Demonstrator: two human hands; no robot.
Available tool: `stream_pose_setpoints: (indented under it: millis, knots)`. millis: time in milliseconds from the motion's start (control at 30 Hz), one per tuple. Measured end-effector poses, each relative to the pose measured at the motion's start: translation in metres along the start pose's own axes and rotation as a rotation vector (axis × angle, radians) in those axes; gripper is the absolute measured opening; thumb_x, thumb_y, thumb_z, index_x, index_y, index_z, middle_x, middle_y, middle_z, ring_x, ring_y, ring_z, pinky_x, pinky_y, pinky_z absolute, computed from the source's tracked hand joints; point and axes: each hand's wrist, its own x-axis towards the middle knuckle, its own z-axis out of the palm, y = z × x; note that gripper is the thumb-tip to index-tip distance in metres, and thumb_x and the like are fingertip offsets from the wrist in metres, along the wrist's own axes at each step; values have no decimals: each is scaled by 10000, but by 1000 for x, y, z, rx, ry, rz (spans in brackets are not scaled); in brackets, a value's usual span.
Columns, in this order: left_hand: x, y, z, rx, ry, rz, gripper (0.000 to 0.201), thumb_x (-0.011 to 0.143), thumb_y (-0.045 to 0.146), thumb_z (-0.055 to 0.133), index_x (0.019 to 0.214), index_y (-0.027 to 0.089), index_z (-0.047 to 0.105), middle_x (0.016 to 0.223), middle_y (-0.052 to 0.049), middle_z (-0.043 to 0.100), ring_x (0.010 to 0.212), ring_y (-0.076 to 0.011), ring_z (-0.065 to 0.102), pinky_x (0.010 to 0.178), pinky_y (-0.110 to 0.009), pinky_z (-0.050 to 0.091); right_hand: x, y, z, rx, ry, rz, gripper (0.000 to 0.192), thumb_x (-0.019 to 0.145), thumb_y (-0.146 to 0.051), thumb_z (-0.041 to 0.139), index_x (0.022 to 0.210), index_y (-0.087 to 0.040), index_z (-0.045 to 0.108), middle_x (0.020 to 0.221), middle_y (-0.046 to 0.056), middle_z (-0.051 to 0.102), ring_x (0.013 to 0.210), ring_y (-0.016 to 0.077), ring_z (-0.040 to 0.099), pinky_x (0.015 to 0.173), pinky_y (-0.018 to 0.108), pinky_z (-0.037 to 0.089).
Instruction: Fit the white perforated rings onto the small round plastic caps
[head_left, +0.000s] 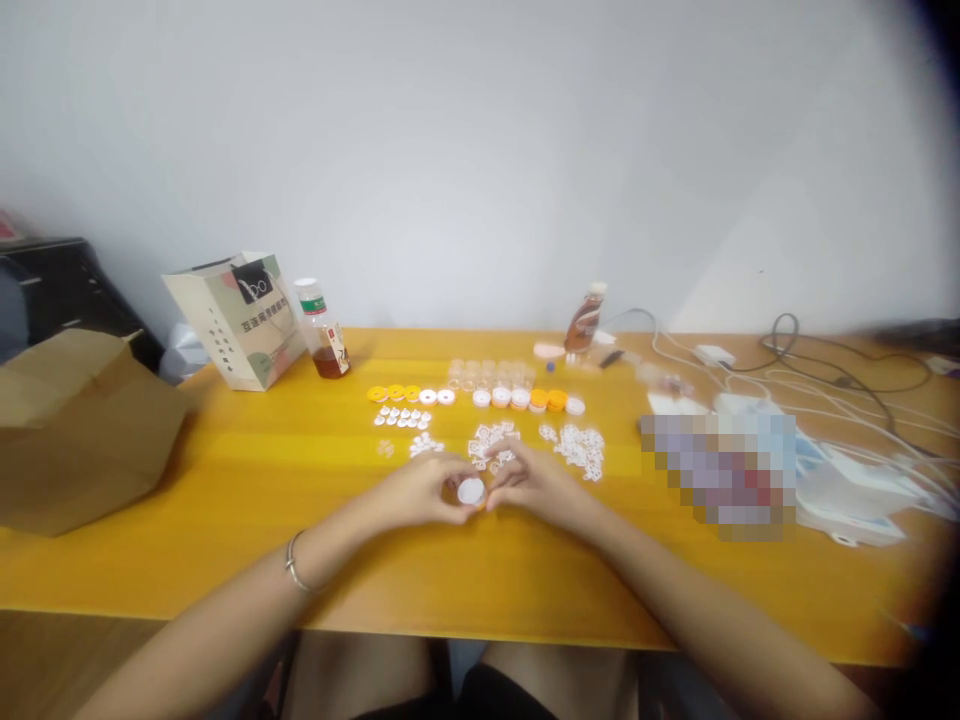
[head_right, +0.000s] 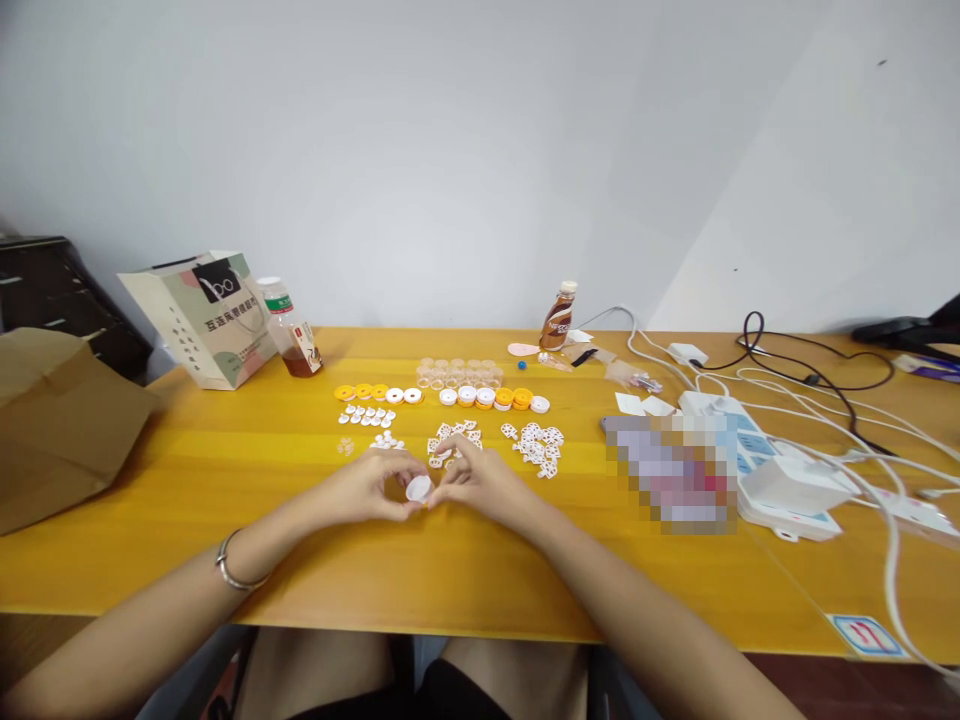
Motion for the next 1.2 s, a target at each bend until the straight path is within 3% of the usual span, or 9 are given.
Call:
stream_pose_setpoints:
  millis: [100,200,367,667,800,900,1000,1200]
  knots:
    - [0,1,3,127,11,15,190,690,224,558,872,180,592,764,-23,585,709,-146,512,667,-259,390,6,-1,-35,-295,344,-52,254,671,-423,596,801,-208,560,557,-17,603,504,142,557,533,258,409]
    - [0,0,6,205,-7,25,145,686,200,538,825,176,573,763,-26,554,698,-145,497,647,-254,385,14,11,-70,-579,635,9,271,701,-460,535,700,-193,577,595,19,605,541,154,547,532,260,382]
    - [-3,-1,10,197,-41,53,167,670,171,531,836,177,547,797,-21,538,690,-132,495,630,-236,386,22,38,-97,-859,532,155,313,648,-493,561,636,-183,602,601,28,575,587,165,537,529,257,354]
    - [-3,0,12,104,-69,60,221,688,196,559,910,188,554,867,-29,554,767,-151,518,708,-262,407,31,50,-97,-872,499,134,236,648,-396,566,560,-178,567,548,20,538,544,148,505,511,257,352]
    - [-3,2,11,56,-102,66,246,721,211,560,967,198,562,916,-37,567,800,-154,532,727,-263,415,27,37,-90,-764,647,47,235,670,-397,548,582,-180,561,609,33,572,600,161,531,550,269,385]
    - [-3,5,6,37,-112,78,293,742,300,577,1019,207,561,961,-51,570,842,-169,535,754,-277,417,24,23,-75,-540,716,-21,288,681,-461,542,628,-179,570,626,40,590,615,168,538,565,280,409]
    - [-3,5,0,27,-52,74,354,768,381,550,1081,217,540,993,-61,571,903,-183,524,802,-302,408,22,13,-53,-259,673,-61,313,668,-497,563,650,-185,574,627,30,599,625,166,547,579,280,431]
    - [3,-17,1,151,136,13,237,858,284,421,1019,189,566,915,-59,558,839,-153,519,762,-293,419,29,8,-9,245,561,-41,278,625,-449,638,674,-185,564,630,-5,598,610,129,561,629,269,445]
